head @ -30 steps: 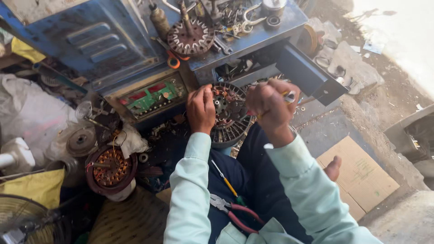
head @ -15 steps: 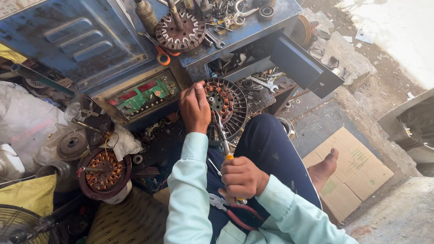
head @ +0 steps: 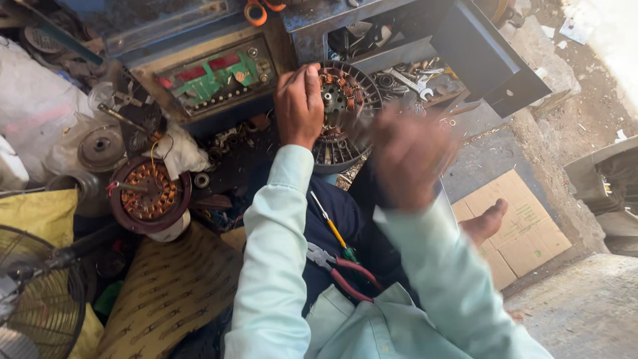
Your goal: The person sits on the floor and uses pliers to adjust and tighten copper windings on a motor stator. They repeatedly rotate the stator to access different slots and use a screwdriver to manipulate the wire ends.
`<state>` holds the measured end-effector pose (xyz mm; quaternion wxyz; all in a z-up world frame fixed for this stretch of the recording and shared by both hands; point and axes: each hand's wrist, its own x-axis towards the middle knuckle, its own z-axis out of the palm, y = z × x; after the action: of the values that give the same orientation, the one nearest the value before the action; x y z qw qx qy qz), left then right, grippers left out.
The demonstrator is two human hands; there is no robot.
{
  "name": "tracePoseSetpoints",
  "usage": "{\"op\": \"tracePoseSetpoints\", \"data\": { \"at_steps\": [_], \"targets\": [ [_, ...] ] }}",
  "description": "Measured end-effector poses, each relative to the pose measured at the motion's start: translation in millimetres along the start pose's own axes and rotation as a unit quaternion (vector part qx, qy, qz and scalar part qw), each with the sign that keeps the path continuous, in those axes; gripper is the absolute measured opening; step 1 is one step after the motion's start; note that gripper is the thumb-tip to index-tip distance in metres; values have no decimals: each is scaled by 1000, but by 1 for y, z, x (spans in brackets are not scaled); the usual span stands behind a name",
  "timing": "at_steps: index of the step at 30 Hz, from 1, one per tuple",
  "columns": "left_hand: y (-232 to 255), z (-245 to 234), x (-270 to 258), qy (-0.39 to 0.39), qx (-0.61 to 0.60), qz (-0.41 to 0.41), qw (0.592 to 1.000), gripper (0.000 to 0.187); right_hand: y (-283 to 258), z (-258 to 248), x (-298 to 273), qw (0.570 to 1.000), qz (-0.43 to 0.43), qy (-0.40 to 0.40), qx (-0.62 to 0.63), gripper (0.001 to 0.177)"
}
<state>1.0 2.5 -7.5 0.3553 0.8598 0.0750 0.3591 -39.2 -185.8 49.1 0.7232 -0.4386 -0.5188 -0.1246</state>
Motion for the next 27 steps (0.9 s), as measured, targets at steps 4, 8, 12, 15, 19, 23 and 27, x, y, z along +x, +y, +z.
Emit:
{"op": "tracePoseSetpoints", "data": {
  "at_steps": [4,8,12,15,19,23,27],
  "targets": [
    [14,-5,1,6,-21,-36,999,42,13,-23,44,976,120,111,141,41],
    [4,-3,1,-1,-28,-25,999,46,-8,3,20,991,22,24,-129,37],
    [5,-5,-3,3,-37,-48,998,48,7,-7,13,966,-13,234,112,24],
    [7,-7,3,-3,-40,-36,999,48,-12,-53,14,958,-91,270,12,22],
    [3,-9,1,15,-158,-59,986,53,-41,-86,4,943,-78,321,-44,22],
    [12,-34,-7,133,-350,-112,920,43,-70,-82,-25,927,18,374,16,25],
    [51,-59,-77,79,-327,-205,919,27,-97,-77,-56,925,66,352,131,31]
  ]
}}
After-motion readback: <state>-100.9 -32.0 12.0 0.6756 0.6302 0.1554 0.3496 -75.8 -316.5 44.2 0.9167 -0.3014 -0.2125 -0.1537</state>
